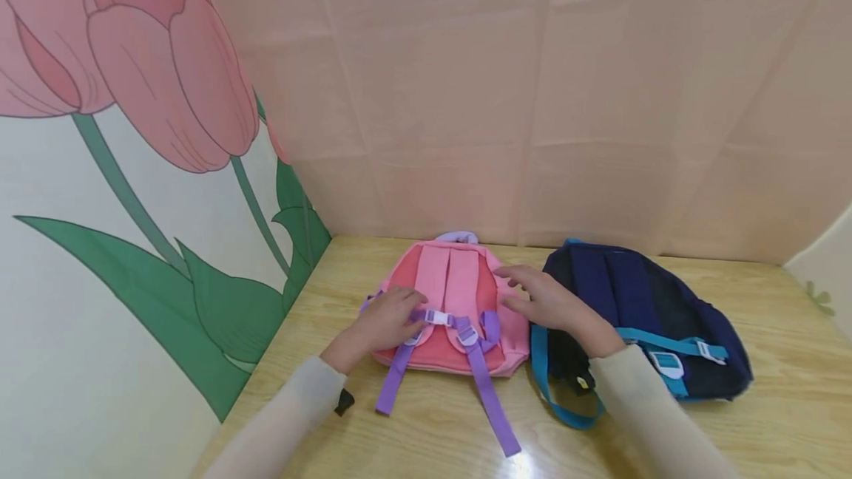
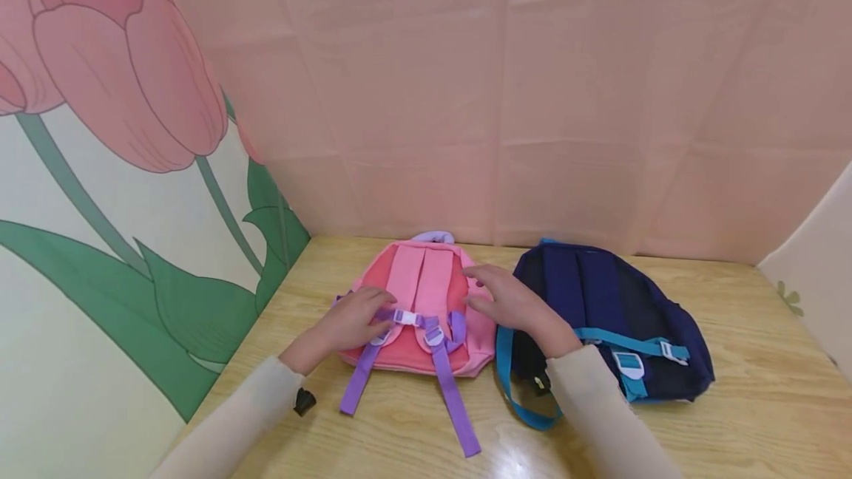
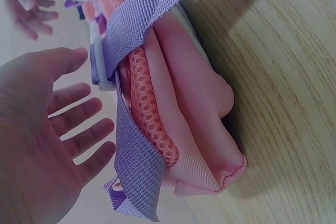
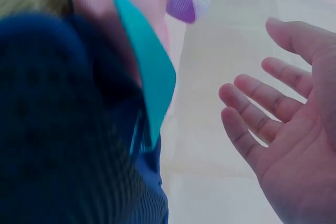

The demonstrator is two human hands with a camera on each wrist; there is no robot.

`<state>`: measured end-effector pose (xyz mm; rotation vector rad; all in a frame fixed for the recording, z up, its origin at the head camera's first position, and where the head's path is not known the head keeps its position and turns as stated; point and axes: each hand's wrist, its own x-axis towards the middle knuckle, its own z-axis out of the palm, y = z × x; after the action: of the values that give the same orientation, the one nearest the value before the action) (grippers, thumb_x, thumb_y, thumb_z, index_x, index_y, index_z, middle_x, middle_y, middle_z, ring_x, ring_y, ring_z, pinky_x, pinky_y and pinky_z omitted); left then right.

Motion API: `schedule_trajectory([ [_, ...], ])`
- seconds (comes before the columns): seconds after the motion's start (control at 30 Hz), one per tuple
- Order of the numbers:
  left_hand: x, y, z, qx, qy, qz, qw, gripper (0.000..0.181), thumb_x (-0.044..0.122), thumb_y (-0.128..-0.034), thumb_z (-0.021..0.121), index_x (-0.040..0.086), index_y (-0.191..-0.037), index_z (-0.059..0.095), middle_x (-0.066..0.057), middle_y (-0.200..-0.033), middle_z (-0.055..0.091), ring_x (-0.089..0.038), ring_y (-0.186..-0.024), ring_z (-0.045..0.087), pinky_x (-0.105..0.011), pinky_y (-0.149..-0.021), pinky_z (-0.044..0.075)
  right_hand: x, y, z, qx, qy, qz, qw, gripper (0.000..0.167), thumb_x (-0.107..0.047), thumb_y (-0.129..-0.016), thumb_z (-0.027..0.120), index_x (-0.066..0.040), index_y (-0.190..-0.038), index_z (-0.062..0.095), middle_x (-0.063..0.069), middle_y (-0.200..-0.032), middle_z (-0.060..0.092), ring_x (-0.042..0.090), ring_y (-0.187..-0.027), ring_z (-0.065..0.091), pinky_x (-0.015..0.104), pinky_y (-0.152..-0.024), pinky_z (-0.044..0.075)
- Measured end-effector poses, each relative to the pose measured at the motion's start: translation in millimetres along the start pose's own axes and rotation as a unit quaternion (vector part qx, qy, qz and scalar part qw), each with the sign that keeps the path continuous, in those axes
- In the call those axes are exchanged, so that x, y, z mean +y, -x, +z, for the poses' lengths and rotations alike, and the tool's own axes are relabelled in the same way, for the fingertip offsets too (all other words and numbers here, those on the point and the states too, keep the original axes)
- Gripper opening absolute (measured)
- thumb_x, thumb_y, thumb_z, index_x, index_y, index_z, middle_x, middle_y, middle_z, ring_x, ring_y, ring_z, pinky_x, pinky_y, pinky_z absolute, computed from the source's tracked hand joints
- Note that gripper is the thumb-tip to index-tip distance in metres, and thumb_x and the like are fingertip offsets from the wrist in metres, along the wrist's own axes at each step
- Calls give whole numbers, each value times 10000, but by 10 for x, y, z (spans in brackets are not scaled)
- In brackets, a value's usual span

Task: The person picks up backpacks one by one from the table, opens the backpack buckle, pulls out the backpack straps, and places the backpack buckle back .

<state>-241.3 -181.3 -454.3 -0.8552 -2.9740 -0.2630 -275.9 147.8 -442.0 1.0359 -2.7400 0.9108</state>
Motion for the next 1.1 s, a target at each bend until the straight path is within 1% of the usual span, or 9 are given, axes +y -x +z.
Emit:
schedule_trajectory([
  [0.13,13,-11,9,-28,49,12,10000,454,361,-959,699,146,-1348,603,-17,-1293,632,-201,-1236,562,-394,-1045,469,-55,-45,60,-10,-119,-11,9999,517,-209,-939,727,-7,-1388,570,200,-1288,630,342,-1093,623,525,-897,530],
  [0.27,13,-29,35,-64,68,89,9999,448,350,-961,699,132,-1342,604,-14,-1273,636,-190,-1201,566,-379,-1029,472,-118,-84,110,-233,-345,84,9991,550,-263,-953,716,-16,-1414,546,200,-1288,617,357,-1119,599,537,-909,526],
  [0.37,14,-48,63,-144,90,137,9998,428,339,-971,687,129,-1336,607,-9,-1270,633,-182,-1190,561,-365,-1027,468,-154,-110,154,-404,-397,107,9983,545,-286,-971,690,-27,-1424,534,200,-1307,604,353,-1136,593,534,-925,524],
  [0.57,25,-77,118,-202,92,185,9996,406,332,-979,671,128,-1325,612,-11,-1254,634,-194,-1209,554,-363,-1035,465,-214,-162,259,-533,-498,53,9973,490,-213,-965,684,-40,-1403,549,209,-1321,600,343,-1130,614,514,-930,533],
  [0.73,32,-96,145,-206,-21,202,9996,400,337,-981,667,127,-1317,614,-7,-1243,636,-188,-1189,552,-352,-1015,471,-266,-206,338,-656,-618,21,9959,468,-139,-959,680,-18,-1392,551,210,-1316,605,351,-1125,606,522,-931,533],
  [0.93,54,-108,151,-222,1,192,9996,380,323,-985,664,121,-1303,619,2,-1201,640,-164,-1114,553,-325,-958,488,-339,-241,402,-754,-678,23,9948,492,-148,-945,702,-22,-1394,548,203,-1323,612,356,-1138,606,524,-945,531],
  [1.1,58,-118,181,-129,-140,236,9995,355,324,-982,665,117,-1270,636,11,-1140,645,-156,-1053,551,-315,-923,485,-357,-283,471,-759,-545,-246,9953,473,-159,-945,708,-22,-1374,561,207,-1288,628,348,-1114,628,496,-931,538],
])
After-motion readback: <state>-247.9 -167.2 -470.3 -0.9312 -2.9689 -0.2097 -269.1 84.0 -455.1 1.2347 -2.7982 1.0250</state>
